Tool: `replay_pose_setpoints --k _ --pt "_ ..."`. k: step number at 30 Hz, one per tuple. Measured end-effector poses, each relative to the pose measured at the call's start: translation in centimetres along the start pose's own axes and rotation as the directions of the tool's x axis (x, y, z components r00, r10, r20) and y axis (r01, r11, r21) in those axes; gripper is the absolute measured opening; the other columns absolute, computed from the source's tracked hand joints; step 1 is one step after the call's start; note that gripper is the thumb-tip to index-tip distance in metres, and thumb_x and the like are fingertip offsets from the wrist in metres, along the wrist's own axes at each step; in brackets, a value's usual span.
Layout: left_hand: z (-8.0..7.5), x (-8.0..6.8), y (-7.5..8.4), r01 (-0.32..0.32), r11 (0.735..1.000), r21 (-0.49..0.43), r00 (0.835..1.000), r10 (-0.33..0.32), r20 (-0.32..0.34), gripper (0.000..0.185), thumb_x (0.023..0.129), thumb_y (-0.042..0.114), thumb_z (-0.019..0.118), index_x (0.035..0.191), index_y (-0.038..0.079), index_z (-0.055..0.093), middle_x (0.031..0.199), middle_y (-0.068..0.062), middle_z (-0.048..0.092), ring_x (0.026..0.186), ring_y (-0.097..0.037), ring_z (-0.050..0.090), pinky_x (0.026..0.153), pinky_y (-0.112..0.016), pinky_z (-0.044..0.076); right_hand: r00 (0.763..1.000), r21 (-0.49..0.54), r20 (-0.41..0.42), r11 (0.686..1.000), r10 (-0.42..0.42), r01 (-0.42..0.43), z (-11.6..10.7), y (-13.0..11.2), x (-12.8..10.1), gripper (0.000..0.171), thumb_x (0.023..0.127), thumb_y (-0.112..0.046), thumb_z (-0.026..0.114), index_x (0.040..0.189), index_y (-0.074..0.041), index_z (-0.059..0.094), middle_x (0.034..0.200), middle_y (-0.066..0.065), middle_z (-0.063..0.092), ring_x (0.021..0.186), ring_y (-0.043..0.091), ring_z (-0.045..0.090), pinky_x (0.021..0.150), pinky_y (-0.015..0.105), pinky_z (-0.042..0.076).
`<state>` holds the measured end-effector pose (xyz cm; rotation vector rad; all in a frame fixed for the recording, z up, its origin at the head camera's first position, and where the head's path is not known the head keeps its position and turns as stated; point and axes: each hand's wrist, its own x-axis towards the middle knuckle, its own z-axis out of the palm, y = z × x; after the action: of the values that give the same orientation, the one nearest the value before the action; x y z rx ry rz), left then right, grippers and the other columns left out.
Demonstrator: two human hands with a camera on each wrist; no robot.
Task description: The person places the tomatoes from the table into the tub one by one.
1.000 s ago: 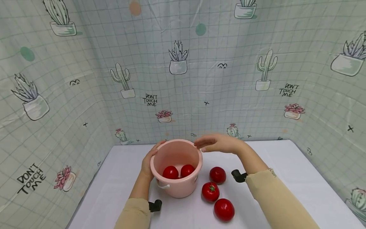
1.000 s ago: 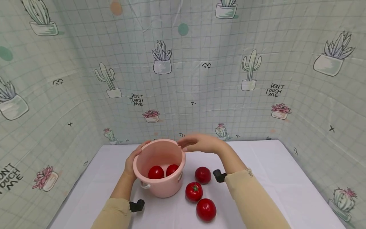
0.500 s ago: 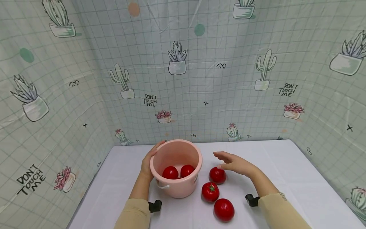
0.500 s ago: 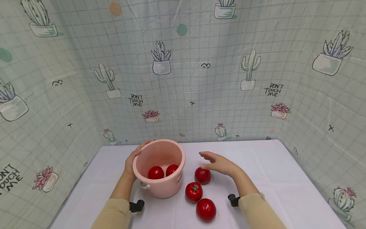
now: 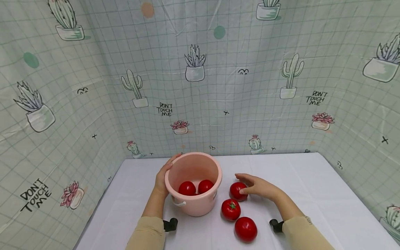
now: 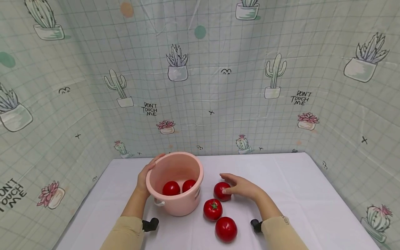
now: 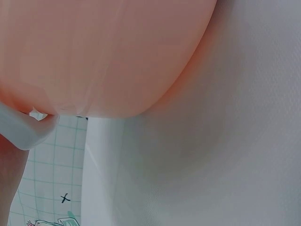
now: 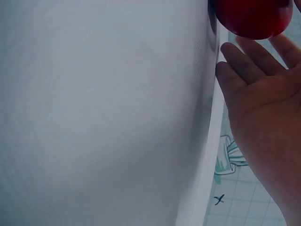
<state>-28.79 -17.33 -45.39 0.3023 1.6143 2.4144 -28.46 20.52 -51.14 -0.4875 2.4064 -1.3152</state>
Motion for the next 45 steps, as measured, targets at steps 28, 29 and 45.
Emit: replay_pose_setpoints --k 28,29,45 --pt "0.14 0.08 -0.09 0.009 1.000 0.002 0.999 -0.009 -0.042 0.053 0.097 0.027 0.030 0.148 0.021 0.041 0.154 0.000 0.042 0.143 -0.022 0.035 0.120 -0.041 0.028 1.000 -0.096 -0.019 0.995 -0.008 0.006 0.30 0.71 -0.17 0.058 0.087 -0.038 0.071 0.140 -0.020 0.055 0.136 0.009 0.060 0.123 0.028 0.055 0.100 0.052 0.049" --pt "0.14 0.05 -0.08 0.010 1.000 0.004 0.999 -0.010 -0.041 0.053 0.097 0.027 0.030 0.149 0.022 0.041 0.154 0.000 0.042 0.143 -0.022 0.035 0.120 -0.040 0.029 1.000 -0.098 -0.020 0.995 -0.009 0.007 0.30 0.71 -0.17 0.058 0.087 -0.038 0.071 0.140 -0.020 0.055 0.136 0.009 0.060 0.123 0.028 0.055 0.100 0.052 0.049" --pt "-0.05 0.10 -0.29 0.000 1.000 0.022 1.000 0.001 -0.023 0.057 0.097 0.028 0.028 0.153 0.019 0.034 0.154 0.001 0.042 0.142 -0.021 0.036 0.119 -0.038 0.031 0.998 -0.128 -0.053 0.992 -0.020 0.013 0.12 0.15 0.01 0.057 0.086 -0.039 0.072 0.138 -0.019 0.057 0.132 0.008 0.063 0.122 0.029 0.056 0.099 0.052 0.050"
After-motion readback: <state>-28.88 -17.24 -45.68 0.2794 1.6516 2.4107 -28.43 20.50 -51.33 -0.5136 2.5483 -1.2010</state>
